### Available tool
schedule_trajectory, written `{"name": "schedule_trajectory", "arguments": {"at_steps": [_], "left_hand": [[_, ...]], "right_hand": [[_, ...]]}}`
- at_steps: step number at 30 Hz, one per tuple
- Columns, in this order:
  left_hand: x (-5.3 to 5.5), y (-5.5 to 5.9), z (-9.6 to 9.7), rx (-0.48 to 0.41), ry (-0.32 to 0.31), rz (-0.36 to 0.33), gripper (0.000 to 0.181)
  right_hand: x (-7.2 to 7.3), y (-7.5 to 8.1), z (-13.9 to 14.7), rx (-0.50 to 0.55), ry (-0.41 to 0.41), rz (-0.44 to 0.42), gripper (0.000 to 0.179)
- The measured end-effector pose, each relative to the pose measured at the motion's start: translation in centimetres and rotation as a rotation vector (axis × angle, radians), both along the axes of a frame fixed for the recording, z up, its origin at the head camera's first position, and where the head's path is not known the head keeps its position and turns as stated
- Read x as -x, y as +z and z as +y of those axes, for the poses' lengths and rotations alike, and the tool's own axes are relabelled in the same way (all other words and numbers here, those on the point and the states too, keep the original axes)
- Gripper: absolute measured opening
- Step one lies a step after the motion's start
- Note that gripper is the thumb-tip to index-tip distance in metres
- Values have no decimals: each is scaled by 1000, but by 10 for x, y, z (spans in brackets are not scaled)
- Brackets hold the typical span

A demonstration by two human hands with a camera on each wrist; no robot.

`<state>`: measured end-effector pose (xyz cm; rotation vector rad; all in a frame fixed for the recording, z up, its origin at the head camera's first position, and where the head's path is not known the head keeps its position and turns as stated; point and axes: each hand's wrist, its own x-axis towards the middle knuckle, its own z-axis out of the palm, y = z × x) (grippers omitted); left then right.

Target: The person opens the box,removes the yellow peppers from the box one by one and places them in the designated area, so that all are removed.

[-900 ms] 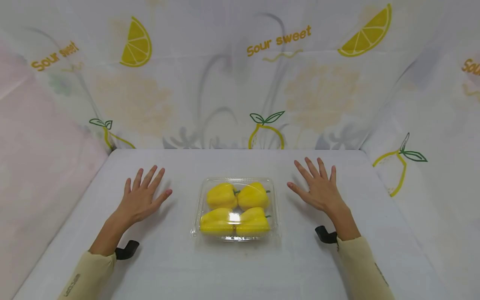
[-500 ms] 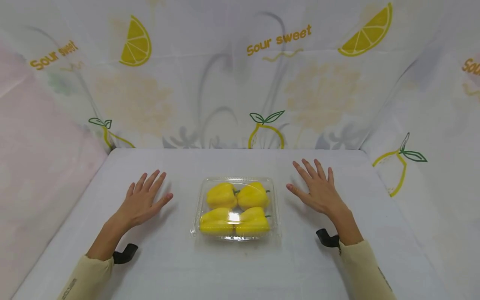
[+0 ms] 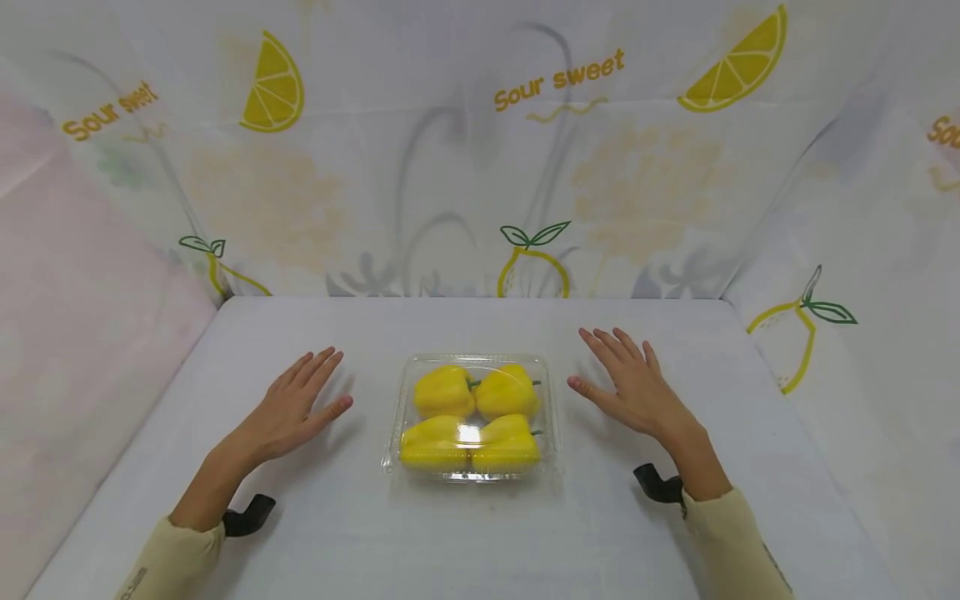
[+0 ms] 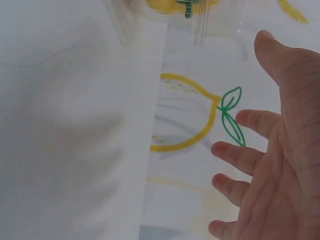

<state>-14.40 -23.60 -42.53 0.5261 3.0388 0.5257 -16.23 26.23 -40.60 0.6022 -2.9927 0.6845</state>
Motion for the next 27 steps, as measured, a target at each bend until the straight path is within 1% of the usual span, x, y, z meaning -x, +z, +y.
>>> {"name": "schedule_trajectory", "arguments": {"at_steps": [5, 11, 18, 22, 27], "left_hand": [[-3, 2, 1, -20, -14, -17, 82], [-6, 3, 5, -64, -30, -35, 81], [-12, 6, 9, -107, -55, -29, 79], [-16, 7, 11, -127, -64, -45, 80], [-21, 9, 14, -138, -72, -65, 82]], "right_hand": [[-3, 4, -2, 17, 19, -1, 77], [-7, 5, -4, 24, 45, -31, 78], [-13, 6, -6, 26, 56, -44, 77], [-16, 7, -7, 34, 68, -44, 76], [-19, 8, -9, 57, 85, -78, 74]]}}
